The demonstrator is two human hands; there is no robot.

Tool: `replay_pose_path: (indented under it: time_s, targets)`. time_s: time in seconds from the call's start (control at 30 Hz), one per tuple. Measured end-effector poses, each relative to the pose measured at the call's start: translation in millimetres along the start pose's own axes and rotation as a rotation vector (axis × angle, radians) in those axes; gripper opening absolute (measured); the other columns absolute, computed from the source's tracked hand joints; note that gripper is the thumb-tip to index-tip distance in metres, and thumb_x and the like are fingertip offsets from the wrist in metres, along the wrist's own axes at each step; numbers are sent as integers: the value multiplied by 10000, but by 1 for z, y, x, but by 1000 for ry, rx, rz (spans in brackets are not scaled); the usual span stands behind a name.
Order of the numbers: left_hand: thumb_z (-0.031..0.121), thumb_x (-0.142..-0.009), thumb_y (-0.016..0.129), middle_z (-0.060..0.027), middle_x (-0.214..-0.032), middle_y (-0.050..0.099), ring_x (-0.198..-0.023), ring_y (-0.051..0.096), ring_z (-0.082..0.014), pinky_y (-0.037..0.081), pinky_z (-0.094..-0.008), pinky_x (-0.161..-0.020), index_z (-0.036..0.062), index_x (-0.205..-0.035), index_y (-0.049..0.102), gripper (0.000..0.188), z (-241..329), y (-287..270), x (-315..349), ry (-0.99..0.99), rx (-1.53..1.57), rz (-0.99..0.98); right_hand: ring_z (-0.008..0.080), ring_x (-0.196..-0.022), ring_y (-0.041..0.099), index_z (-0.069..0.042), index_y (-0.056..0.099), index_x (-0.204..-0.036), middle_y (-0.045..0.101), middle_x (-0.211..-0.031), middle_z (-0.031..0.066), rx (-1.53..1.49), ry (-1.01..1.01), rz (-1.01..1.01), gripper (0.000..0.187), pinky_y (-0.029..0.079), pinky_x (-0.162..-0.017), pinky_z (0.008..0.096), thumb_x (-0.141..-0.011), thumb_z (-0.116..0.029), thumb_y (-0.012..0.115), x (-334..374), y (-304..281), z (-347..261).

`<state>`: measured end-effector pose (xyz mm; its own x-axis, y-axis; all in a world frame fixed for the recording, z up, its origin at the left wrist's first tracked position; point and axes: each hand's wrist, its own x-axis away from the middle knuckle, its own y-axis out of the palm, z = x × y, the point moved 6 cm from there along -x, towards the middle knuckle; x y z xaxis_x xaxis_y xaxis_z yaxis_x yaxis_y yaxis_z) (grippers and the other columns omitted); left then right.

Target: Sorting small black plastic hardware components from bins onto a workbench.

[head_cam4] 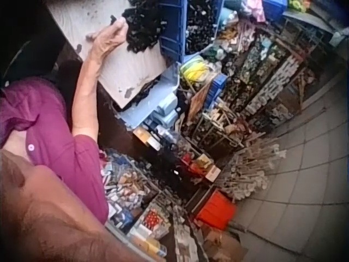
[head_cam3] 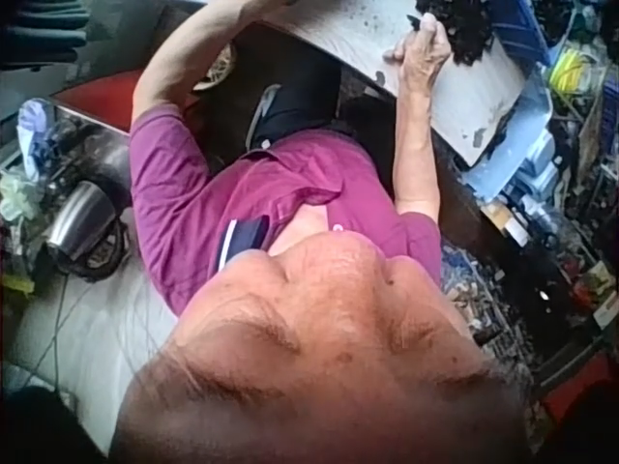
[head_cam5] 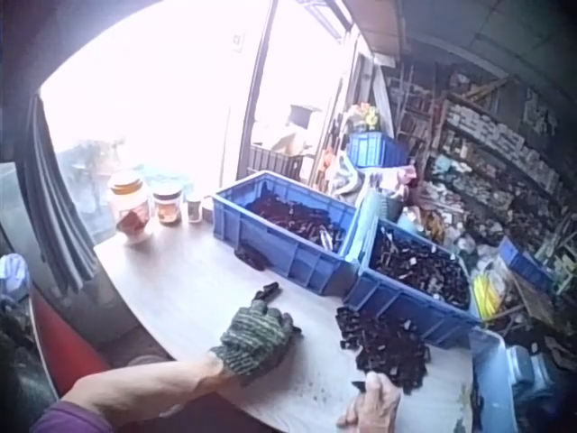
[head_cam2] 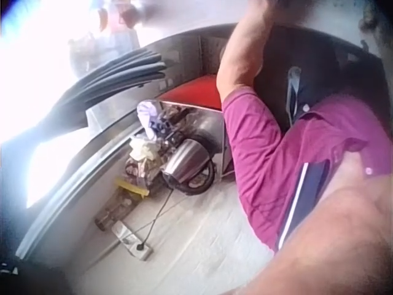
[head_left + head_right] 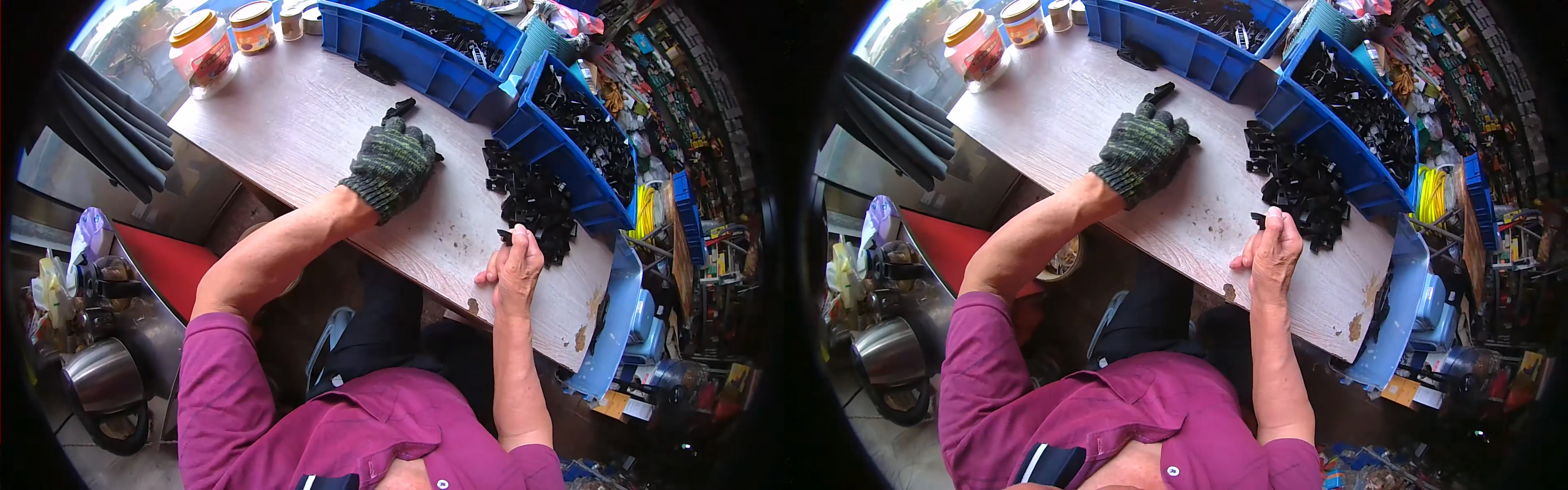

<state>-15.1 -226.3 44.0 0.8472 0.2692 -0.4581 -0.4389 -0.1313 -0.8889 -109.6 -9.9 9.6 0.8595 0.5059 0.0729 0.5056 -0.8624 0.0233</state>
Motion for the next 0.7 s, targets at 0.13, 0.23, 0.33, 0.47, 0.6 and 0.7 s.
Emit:
replay_pose_path:
  time_s: [0.13,0.23,0.33,0.47,0.6,0.7]
  targets:
    - [281,-929,538,-169,-886,660,-911,633,-351,507,-491,-706,55,-1008,620,253,19,6,-1,-35,109,-125,102,-343,350,-69,485,-836,287,-459,-22,-14,-9,16,335,433,-299,300,-1003,-359,500,0,0,0]
    - [344,-886,597,-173,-876,648,-871,623,-363,503,-506,-669,55,-987,622,308,39,6,6,-4,278,-127,105,-340,348,-69,483,-834,289,-456,-21,-21,-10,22,334,424,-293,303,-1003,-356,501,0,0,-2]
    - [342,-865,627,-170,-843,615,-808,609,-360,485,-495,-626,82,-999,611,293,53,-4,13,14,259,-55,107,-336,345,-71,477,-830,291,-453,-20,-33,-15,18,331,421,-292,305,-1004,-352,498,2,1,-3]
    - [301,-811,650,-161,-923,612,-925,589,-337,488,-474,-692,77,-951,658,265,59,-7,18,28,270,-38,108,-331,340,-75,469,-820,291,-450,-20,-42,-19,18,324,421,-292,306,-1005,-340,493,1,0,-1]
    - [192,-768,631,-132,-929,619,-916,587,-331,480,-474,-687,83,-998,659,256,64,-6,26,13,211,-29,109,-331,342,-77,464,-809,293,-451,-19,-37,-38,26,320,420,-293,306,-1003,-330,493,5,0,-2]
    - [216,-810,626,-125,-926,620,-910,591,-330,483,-473,-696,69,-1050,649,282,61,-7,27,53,313,-13,108,-333,347,-74,473,-818,291,-453,-18,-46,-52,31,320,419,-293,309,-1000,-336,499,4,-2,-3]
